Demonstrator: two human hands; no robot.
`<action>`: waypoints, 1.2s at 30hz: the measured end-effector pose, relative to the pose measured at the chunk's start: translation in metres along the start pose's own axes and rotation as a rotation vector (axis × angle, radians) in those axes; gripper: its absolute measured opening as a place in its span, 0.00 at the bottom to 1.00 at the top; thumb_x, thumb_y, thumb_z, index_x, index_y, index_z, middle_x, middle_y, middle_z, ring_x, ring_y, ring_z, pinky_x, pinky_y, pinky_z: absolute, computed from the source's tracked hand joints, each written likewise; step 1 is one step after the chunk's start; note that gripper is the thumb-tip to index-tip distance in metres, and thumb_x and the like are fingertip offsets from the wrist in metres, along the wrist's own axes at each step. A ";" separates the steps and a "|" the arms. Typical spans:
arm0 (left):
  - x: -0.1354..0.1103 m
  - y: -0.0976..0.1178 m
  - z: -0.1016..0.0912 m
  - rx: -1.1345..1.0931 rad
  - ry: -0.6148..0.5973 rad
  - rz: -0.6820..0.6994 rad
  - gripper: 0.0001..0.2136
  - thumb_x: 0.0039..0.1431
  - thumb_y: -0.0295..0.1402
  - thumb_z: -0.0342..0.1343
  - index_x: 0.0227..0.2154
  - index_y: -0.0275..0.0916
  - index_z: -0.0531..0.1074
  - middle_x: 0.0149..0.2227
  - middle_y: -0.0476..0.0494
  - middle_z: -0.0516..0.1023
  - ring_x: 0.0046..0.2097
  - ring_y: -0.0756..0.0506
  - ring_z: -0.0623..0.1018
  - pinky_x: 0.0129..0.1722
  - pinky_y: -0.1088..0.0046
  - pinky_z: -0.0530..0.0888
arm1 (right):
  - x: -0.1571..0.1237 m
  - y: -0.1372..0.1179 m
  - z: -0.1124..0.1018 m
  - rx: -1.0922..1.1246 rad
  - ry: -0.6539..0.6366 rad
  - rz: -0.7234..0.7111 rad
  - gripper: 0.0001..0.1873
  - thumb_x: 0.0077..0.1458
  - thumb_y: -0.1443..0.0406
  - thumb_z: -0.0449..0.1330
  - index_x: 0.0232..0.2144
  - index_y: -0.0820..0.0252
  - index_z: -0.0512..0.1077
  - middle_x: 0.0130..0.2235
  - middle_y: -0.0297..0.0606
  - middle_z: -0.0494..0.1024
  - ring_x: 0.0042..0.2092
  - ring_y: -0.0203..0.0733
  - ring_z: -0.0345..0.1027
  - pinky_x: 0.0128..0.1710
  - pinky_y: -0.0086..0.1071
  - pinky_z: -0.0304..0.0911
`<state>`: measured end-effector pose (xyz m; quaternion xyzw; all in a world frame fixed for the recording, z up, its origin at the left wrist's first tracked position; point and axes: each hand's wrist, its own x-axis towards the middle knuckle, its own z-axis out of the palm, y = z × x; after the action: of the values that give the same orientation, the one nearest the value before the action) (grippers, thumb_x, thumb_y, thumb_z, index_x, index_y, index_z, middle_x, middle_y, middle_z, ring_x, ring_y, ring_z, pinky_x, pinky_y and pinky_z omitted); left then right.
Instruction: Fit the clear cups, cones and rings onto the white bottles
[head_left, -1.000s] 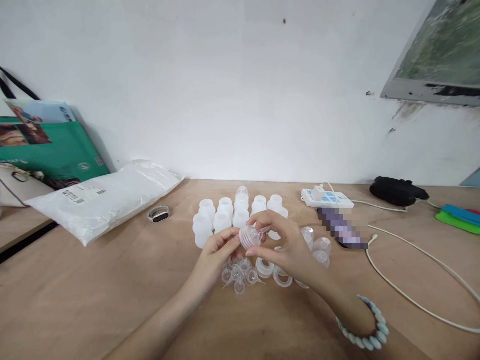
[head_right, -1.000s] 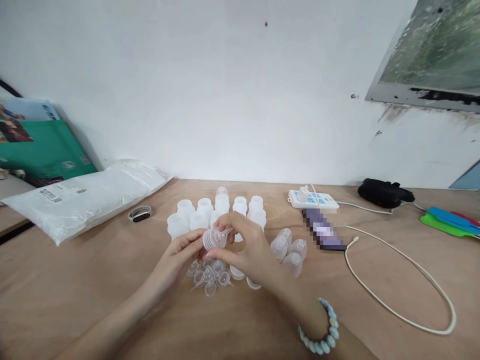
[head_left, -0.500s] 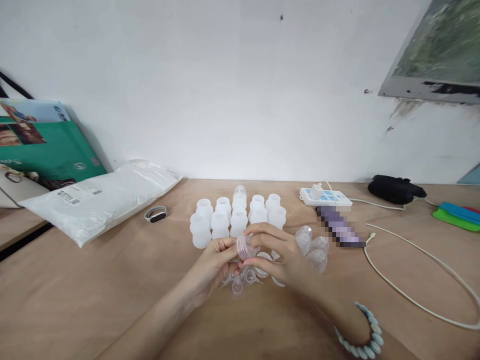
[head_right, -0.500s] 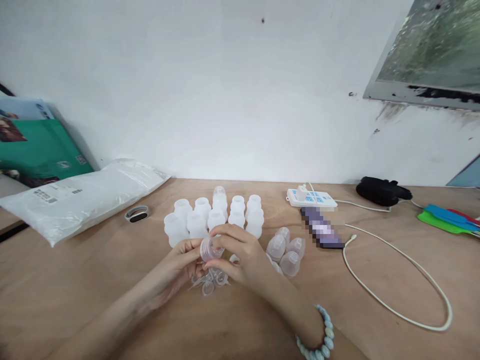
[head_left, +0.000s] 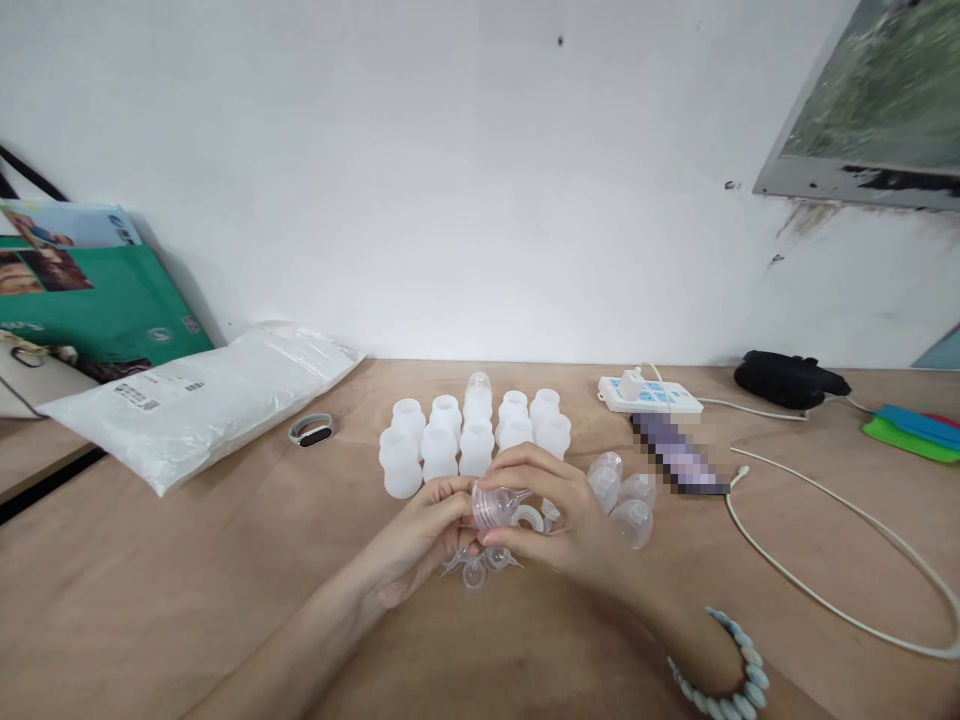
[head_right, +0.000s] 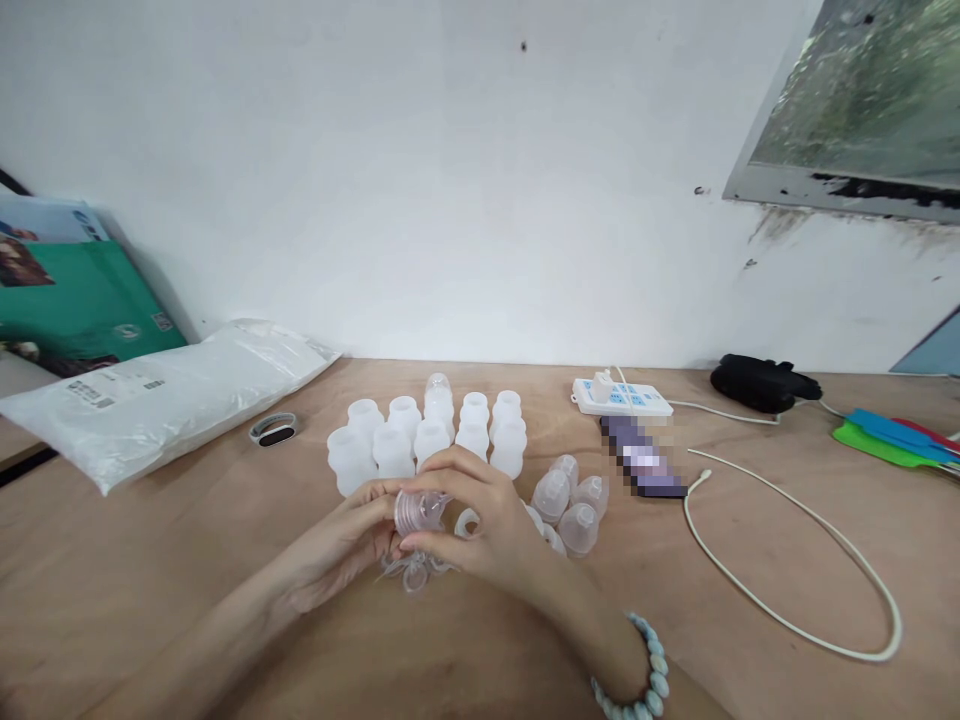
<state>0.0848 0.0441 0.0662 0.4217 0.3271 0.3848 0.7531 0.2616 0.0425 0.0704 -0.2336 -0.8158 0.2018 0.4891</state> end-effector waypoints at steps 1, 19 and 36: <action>0.000 0.000 0.001 -0.006 0.007 -0.002 0.05 0.45 0.30 0.64 0.22 0.35 0.74 0.21 0.52 0.70 0.24 0.53 0.66 0.25 0.78 0.64 | 0.000 0.000 0.000 0.025 -0.001 0.025 0.14 0.54 0.61 0.68 0.43 0.57 0.76 0.41 0.41 0.75 0.41 0.42 0.72 0.41 0.36 0.70; -0.005 0.011 0.003 -0.010 -0.008 -0.022 0.08 0.40 0.32 0.62 0.19 0.36 0.68 0.20 0.52 0.69 0.23 0.53 0.69 0.24 0.80 0.64 | -0.002 0.011 0.001 0.743 0.131 0.453 0.16 0.48 0.58 0.73 0.39 0.53 0.77 0.35 0.35 0.76 0.30 0.35 0.66 0.27 0.29 0.64; 0.003 0.025 -0.022 0.781 0.103 0.225 0.04 0.46 0.32 0.51 0.22 0.38 0.68 0.23 0.51 0.68 0.28 0.48 0.65 0.29 0.73 0.60 | -0.001 0.024 -0.032 0.386 0.242 0.540 0.12 0.51 0.60 0.67 0.38 0.54 0.73 0.31 0.31 0.74 0.32 0.38 0.68 0.33 0.32 0.66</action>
<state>0.0606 0.0640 0.0782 0.6893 0.4377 0.3321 0.4722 0.2948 0.0650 0.0706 -0.3663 -0.6076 0.4450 0.5465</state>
